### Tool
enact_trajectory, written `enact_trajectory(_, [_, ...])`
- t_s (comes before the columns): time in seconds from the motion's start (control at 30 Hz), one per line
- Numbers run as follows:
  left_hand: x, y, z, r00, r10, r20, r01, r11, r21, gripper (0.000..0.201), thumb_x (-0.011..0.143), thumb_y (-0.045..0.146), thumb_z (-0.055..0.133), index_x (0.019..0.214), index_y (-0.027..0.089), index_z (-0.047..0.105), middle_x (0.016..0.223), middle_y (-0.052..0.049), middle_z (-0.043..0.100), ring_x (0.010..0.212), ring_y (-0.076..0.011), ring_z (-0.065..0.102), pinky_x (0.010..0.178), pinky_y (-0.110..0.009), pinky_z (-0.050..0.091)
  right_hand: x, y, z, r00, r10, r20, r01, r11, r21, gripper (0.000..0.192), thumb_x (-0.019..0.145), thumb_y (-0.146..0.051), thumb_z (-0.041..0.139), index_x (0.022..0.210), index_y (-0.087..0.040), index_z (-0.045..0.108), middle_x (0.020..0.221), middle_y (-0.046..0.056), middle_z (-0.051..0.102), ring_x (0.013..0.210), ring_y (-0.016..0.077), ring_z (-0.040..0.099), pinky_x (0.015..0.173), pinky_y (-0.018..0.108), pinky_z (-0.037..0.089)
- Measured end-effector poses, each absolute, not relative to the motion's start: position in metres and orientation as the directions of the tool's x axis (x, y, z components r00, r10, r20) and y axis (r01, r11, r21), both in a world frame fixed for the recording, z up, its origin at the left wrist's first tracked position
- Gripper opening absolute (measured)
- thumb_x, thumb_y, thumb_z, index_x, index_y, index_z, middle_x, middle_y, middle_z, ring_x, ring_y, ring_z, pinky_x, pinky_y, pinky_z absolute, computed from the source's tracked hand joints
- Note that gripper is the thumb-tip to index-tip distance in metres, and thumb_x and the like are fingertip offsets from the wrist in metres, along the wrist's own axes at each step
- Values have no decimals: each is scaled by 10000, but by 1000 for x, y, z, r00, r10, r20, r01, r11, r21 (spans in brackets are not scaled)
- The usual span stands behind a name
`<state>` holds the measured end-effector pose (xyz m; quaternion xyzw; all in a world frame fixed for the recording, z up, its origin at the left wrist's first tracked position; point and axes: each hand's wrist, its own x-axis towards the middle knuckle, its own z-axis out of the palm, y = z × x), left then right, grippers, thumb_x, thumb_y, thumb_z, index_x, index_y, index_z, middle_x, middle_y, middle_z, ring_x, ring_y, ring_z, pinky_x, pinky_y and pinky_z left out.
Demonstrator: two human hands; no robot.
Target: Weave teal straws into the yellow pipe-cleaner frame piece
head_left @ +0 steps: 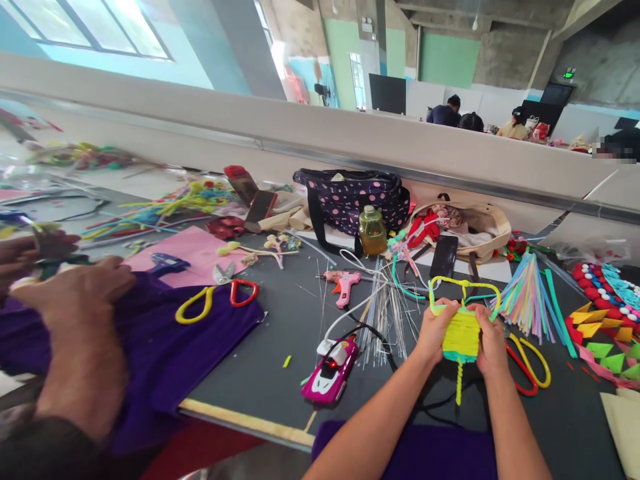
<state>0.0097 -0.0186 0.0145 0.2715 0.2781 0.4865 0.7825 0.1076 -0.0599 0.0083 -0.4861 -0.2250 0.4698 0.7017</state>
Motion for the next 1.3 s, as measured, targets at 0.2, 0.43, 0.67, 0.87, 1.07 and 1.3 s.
enact_trajectory(0.2, [10,-19,15,389,908,-158,-578,374,726,349,609,402,799,670,159,556,596,24,596,526,-109,559,545,-233,436,110,-57,3,495,853,-166,-466,99,-879,427,579,-550,781,736,-186,624,588,-10,611,567,182,605,529,278,440])
enact_trajectory(0.43, [10,-19,13,383,912,-145,-597,364,715,318,645,369,780,675,158,545,672,7,631,570,-122,588,594,-257,472,108,-56,-1,505,845,-175,-506,126,-854,410,603,-518,791,748,-202,573,604,-38,599,575,164,605,539,271,449])
enact_trajectory(0.67, [10,-19,10,349,927,-138,-566,326,758,327,643,389,784,703,164,555,640,27,610,554,-106,570,562,-226,442,109,-56,-2,430,879,-206,-525,58,-849,344,585,-413,813,723,-179,601,597,-14,630,557,173,618,531,272,459])
enact_trajectory(0.87, [10,-13,6,403,894,-194,-593,416,689,304,617,350,799,686,155,577,677,8,638,584,-107,587,580,-221,462,110,-57,0,507,832,-226,-524,90,-847,324,579,-390,816,705,-176,608,607,0,660,595,198,653,542,279,492])
enact_trajectory(1.07, [4,-3,0,351,897,-269,-542,429,723,305,600,356,808,757,147,650,616,22,613,485,-65,529,449,-169,398,112,-57,5,507,830,-231,-540,97,-836,349,579,-398,831,786,-182,651,665,14,702,648,219,686,593,302,537])
enact_trajectory(1.3, [0,1,-3,417,864,-281,-511,479,714,325,607,362,808,790,127,677,664,-20,651,535,-77,578,456,-155,398,110,-56,-6,468,826,-313,-546,-8,-838,421,493,-367,869,819,-143,724,718,69,729,675,266,702,622,352,564])
